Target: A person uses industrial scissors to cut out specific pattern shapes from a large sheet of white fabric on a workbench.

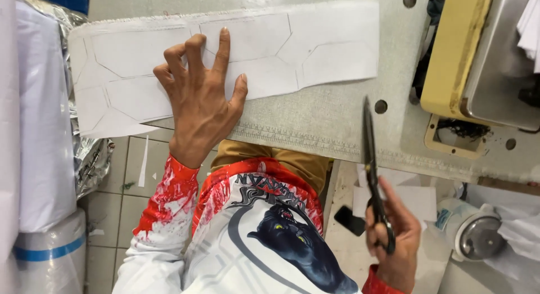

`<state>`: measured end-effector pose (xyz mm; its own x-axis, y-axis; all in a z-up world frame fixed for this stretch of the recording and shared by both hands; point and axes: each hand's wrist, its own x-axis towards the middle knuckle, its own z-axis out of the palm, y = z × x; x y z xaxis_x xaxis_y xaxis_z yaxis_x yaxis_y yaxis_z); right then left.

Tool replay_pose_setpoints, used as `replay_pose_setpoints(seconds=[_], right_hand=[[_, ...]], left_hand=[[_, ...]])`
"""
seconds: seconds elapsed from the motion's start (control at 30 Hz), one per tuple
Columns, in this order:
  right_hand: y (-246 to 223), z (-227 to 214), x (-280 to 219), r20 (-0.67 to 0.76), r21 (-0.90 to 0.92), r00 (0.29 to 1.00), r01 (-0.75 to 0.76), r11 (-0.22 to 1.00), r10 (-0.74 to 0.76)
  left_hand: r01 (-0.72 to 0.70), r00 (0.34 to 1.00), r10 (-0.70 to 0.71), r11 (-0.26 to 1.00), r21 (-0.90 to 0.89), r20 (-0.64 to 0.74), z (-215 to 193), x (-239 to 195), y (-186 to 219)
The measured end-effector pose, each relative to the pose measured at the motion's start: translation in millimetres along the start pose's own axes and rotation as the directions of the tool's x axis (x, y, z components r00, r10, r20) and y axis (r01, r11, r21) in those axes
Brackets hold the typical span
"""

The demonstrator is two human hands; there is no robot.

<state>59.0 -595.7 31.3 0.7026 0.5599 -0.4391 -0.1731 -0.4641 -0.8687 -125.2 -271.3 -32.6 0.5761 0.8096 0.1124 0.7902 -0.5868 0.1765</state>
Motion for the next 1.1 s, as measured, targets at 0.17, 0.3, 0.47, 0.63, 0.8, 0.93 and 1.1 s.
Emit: replay_pose_setpoints(seconds=[0.17, 0.3, 0.47, 0.63, 0.8, 0.93, 1.1], right_hand=[[32, 8, -8, 0.343, 0.411, 0.933, -0.046, 0.910, -0.108], [39, 33, 15, 0.356, 0.390, 0.924, -0.012, 0.921, -0.139], [35, 57, 37, 0.377, 0.437, 0.884, 0.094, 0.895, -0.277], [35, 63, 37, 0.316, 0.362, 0.912, 0.138, 0.922, -0.261], [28, 67, 33, 0.301, 0.269, 0.931, 0.126, 0.955, -0.207], [33, 67, 29, 0.324, 0.396, 0.927, 0.051, 0.917, -0.192], [28, 73, 22, 0.274, 0.405, 0.951, 0.024, 0.914, -0.146]], left_hand=[[-0.051, 0.998, 0.054, 0.996, -0.080, 0.029, -9, 2, 10], [-0.068, 0.998, 0.067, 0.994, -0.083, -0.011, -8, -6, 19], [-0.042, 0.999, 0.043, 0.998, -0.044, 0.026, 0, -16, 24], [-0.037, 0.999, 0.038, 0.996, -0.075, 0.008, -6, -18, 30], [-0.030, 0.998, 0.035, 0.995, -0.091, 0.050, -8, -18, 32], [-0.029, 0.999, 0.031, 0.994, -0.104, 0.018, -11, -19, 33], [-0.037, 0.999, 0.040, 0.994, -0.098, 0.030, -12, -20, 34]])
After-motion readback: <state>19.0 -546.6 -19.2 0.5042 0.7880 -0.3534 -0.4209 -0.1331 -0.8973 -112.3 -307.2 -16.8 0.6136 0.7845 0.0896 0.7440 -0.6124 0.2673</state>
